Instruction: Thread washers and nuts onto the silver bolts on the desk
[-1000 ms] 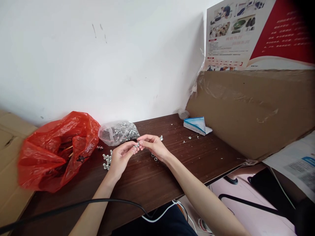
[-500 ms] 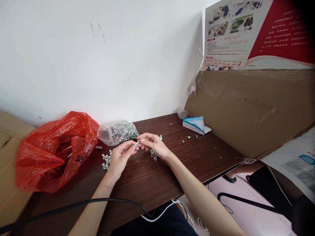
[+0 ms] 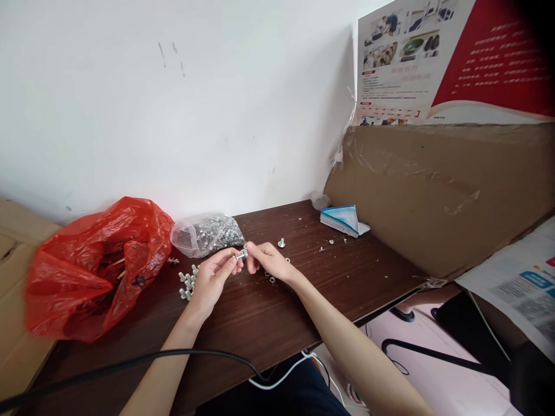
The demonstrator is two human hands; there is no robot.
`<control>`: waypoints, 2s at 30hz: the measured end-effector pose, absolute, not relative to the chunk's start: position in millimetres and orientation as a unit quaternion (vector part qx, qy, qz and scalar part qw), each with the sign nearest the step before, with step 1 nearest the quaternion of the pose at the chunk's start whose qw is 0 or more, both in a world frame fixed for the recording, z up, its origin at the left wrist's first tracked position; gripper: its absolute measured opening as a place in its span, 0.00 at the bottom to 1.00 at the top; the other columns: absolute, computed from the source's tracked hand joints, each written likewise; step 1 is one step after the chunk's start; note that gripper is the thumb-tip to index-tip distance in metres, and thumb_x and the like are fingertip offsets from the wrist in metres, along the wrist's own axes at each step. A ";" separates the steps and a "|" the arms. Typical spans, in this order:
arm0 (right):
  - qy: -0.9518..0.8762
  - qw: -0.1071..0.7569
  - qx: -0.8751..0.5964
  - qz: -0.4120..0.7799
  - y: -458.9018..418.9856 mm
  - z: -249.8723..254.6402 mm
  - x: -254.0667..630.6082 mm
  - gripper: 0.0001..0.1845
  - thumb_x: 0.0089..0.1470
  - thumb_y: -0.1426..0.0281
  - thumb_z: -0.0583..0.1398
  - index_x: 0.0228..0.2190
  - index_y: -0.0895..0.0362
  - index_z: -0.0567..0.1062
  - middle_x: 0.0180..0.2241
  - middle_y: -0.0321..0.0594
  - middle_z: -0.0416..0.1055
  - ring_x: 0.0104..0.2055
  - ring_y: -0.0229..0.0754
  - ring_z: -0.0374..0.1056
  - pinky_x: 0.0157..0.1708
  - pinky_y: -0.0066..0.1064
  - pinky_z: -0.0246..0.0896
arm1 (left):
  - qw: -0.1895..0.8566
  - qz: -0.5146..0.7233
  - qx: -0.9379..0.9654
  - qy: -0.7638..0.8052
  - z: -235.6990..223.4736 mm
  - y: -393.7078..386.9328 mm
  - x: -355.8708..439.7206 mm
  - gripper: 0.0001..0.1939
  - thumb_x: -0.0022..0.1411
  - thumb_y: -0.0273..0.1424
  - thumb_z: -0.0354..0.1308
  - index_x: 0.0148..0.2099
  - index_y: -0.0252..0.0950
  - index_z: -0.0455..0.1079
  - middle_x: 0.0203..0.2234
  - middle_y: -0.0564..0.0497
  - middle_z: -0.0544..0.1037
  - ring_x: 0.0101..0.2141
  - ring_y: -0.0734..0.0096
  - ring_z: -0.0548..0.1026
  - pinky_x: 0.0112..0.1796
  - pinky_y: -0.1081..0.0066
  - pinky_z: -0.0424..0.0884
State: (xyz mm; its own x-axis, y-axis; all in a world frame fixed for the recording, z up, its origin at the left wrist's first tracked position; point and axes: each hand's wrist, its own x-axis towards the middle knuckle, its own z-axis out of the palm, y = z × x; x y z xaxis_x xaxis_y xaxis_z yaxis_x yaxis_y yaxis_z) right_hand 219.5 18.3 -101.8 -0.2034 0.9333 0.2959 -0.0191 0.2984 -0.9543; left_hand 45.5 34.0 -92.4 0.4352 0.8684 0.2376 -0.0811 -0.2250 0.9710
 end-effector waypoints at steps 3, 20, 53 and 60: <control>-0.604 0.533 -0.367 0.465 18.2 -101.7 219.4 0.26 0.55 0.47 0.54 0.25 0.58 0.71 0.20 0.35 0.68 0.22 0.34 0.63 0.26 0.28 0.59 | 0.545 0.438 0.649 0.300 -92.5 33.6 45.9 0.12 0.59 0.35 0.59 0.43 0.33 0.71 0.27 0.50 0.74 0.29 0.73 0.69 0.34 0.72 0.66; -0.676 0.474 -0.474 0.306 12.6 -102.3 218.9 0.26 0.63 0.52 0.46 0.29 0.58 0.72 0.18 0.33 0.65 0.22 0.35 0.60 0.28 0.27 0.54 | 0.563 0.448 0.626 0.300 -96.4 37.2 44.6 0.14 0.59 0.36 0.60 0.43 0.33 0.71 0.27 0.51 0.74 0.28 0.75 0.68 0.35 0.72 0.67; -0.754 0.351 -0.552 0.060 9.3 -119.3 201.4 0.18 0.62 0.69 0.47 0.22 0.57 0.66 0.23 0.39 0.70 0.24 0.38 0.62 0.26 0.29 0.43 | 0.458 0.387 0.722 0.345 -117.8 36.3 45.9 0.12 0.59 0.36 0.55 0.39 0.33 0.70 0.30 0.48 0.74 0.29 0.72 0.70 0.27 0.75 0.66; -0.765 0.331 -0.549 0.053 10.7 -121.0 196.1 0.19 0.64 0.66 0.47 0.23 0.57 0.66 0.24 0.39 0.71 0.24 0.38 0.63 0.26 0.29 0.42 | 0.294 0.359 0.799 0.383 -114.8 29.7 42.9 0.07 0.59 0.32 0.53 0.38 0.36 0.68 0.19 0.58 0.65 0.20 0.77 0.61 0.24 0.75 0.56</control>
